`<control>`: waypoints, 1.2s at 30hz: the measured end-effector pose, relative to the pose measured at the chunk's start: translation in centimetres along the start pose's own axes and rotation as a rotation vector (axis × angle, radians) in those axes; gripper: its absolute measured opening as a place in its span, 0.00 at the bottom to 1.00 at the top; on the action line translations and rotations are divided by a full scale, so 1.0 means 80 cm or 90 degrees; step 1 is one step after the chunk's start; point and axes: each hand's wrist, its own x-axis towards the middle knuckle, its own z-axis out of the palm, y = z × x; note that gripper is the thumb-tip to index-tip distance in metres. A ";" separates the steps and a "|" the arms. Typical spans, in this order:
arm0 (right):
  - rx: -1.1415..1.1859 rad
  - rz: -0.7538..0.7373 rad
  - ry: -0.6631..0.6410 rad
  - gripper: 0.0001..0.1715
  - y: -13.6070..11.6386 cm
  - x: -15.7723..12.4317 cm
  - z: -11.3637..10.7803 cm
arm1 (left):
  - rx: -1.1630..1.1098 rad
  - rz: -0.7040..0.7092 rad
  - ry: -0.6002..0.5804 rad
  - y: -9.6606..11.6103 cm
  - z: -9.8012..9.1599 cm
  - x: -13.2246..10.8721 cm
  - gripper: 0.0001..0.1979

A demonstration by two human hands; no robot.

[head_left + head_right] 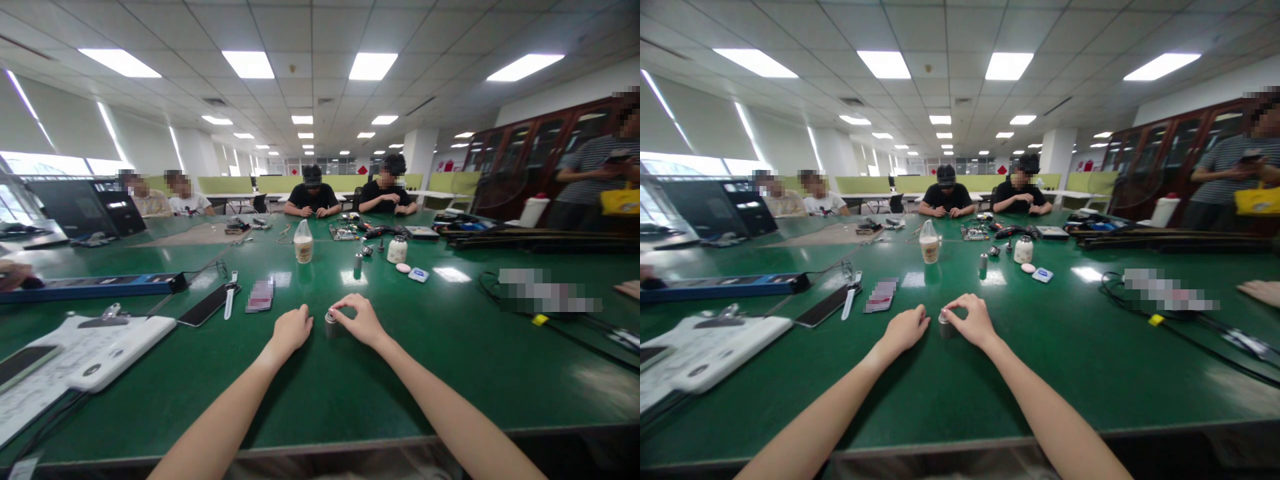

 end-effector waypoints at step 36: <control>0.004 0.043 -0.015 0.09 0.020 -0.001 -0.003 | -0.007 0.014 0.011 -0.002 0.005 0.003 0.11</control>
